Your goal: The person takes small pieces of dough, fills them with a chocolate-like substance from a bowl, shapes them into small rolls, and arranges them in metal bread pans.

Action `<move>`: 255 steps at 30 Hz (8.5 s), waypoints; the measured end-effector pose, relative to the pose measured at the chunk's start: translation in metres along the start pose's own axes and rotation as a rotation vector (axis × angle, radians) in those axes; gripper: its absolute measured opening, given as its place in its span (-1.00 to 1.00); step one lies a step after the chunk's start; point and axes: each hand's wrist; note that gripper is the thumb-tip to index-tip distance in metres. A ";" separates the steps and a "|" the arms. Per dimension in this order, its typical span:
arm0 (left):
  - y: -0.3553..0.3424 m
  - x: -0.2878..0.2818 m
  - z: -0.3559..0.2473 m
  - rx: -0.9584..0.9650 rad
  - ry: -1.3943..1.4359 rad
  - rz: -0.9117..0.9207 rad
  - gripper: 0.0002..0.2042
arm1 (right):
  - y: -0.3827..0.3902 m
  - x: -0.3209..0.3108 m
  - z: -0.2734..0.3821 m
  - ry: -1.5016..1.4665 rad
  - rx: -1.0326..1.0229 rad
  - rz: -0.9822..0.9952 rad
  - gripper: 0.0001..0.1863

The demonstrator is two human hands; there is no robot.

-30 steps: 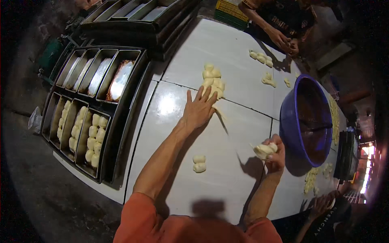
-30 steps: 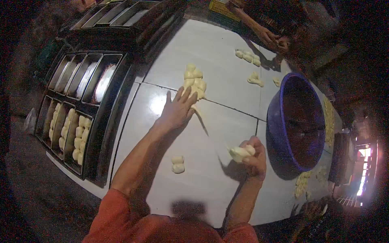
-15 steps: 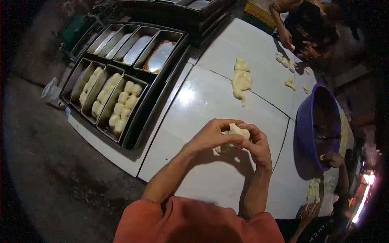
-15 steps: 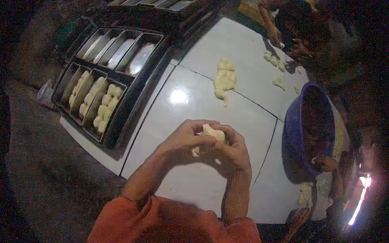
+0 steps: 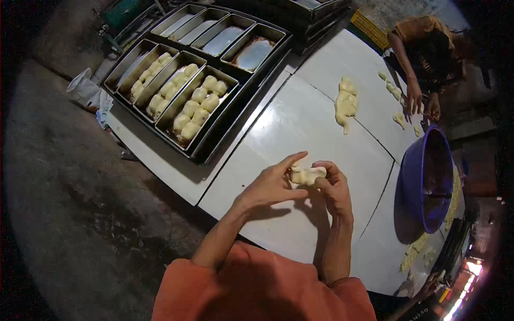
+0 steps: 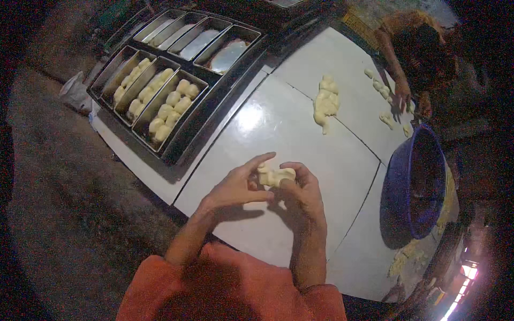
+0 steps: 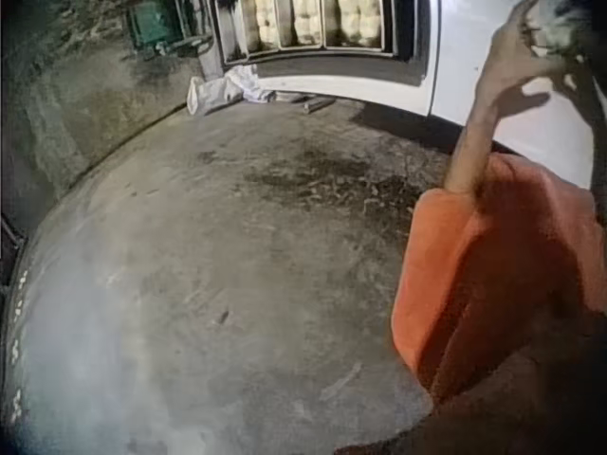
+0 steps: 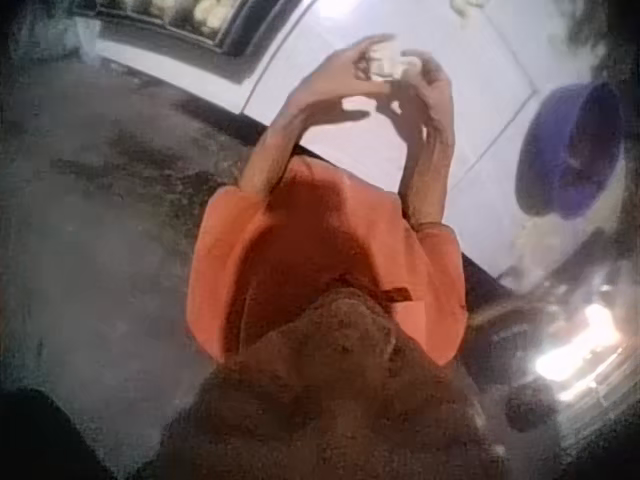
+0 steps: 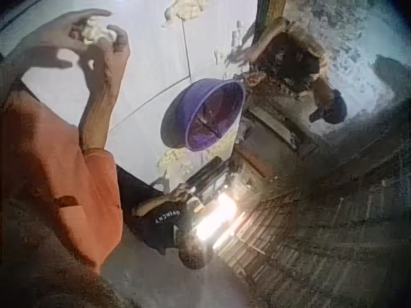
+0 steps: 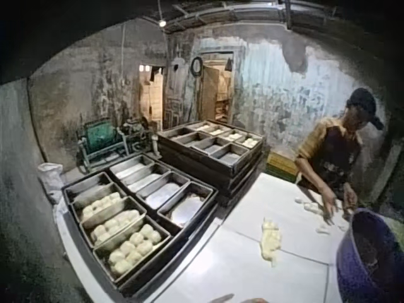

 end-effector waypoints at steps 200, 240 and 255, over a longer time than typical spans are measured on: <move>-0.043 0.128 0.033 -0.131 -0.014 0.389 -0.60 | 0.032 -0.450 0.117 1.214 0.170 -0.604 -0.74; -0.070 0.104 0.020 -0.120 0.608 -0.225 -0.73 | -0.016 -0.065 -0.014 0.298 -0.406 -0.446 -0.81; -0.068 0.081 0.004 -0.082 0.515 -0.041 -0.73 | -0.022 -0.081 -0.026 0.543 -0.864 -0.369 -0.89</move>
Point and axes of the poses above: each hand's wrist, its own y-axis away from the middle knuckle, its own x-axis out of the palm, z = x × y, and after that the axes turned 8 degrees about x, right-handed
